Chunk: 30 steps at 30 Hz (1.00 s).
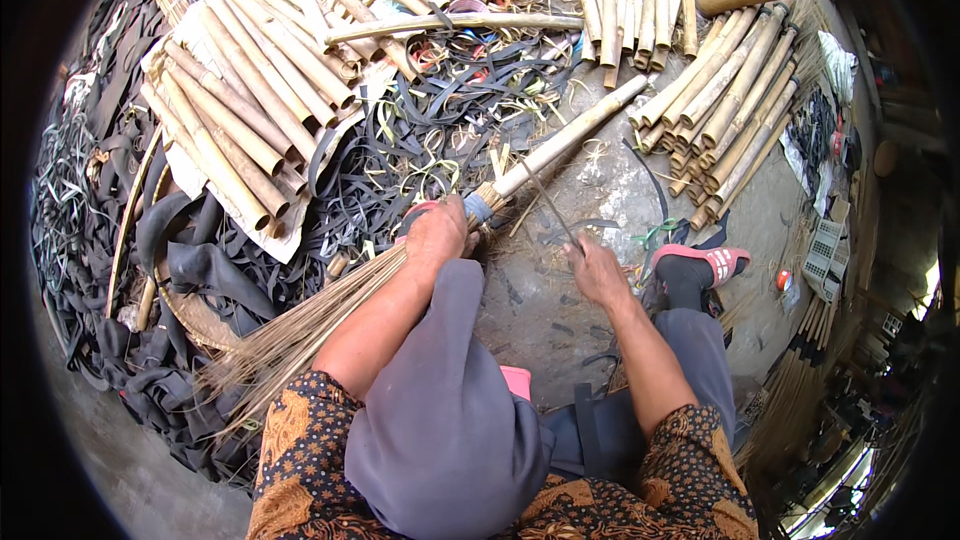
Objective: The person assembles a traditional broom by gathering straw bristles, inserting them into a bamboo handle, and securing them with rubber strips. The person repeatedly wraps and tightens the binding, then places the finished broom aside.
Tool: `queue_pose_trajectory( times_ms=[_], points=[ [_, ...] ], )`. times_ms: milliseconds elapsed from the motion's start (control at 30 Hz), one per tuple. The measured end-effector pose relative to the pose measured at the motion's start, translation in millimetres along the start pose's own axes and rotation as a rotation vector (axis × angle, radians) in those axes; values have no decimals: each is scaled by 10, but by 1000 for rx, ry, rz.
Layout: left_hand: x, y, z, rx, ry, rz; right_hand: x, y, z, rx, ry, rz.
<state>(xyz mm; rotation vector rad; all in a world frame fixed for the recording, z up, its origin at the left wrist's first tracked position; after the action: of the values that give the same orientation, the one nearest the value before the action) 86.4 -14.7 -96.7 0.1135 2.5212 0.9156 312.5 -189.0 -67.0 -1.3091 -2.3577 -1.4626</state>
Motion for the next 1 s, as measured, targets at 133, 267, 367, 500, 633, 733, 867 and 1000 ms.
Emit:
queue_pose_trajectory(
  times_ms=[133, 267, 367, 500, 633, 733, 867, 1000],
  points=[
    [56, -21, 38, 39, -16, -44, 93, -110, 115, 220, -445, 144],
    [84, -41, 55, 89, -13, -30, 482, -220, 141, 350, -14, -201],
    [69, -14, 85, 54, -36, -23, 401, -168, 152, 276, -189, -79],
    [87, -24, 111, 55, -32, -78, 364, -248, 115, 370, -335, 12],
    [110, -20, 100, 34, -34, -49, 508, -147, 200, 266, -118, -76],
    [107, -52, 73, 53, -43, -59, 262, -256, 110, 359, -521, 278],
    [129, -58, 78, 85, -6, -62, 585, -235, 220, 326, 92, -340],
    [144, -74, 107, 93, 1, -81, 319, -300, 130, 398, -499, 216]
  ],
)
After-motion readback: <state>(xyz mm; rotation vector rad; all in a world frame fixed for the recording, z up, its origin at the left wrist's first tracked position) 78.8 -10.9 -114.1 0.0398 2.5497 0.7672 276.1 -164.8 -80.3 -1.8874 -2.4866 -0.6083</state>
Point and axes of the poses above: each hand's wrist, its own z-axis towards the middle knuckle, its own y-axis out of the back of the hand, x = y × z, the point moved 7 cm from there along z, towards the middle knuckle
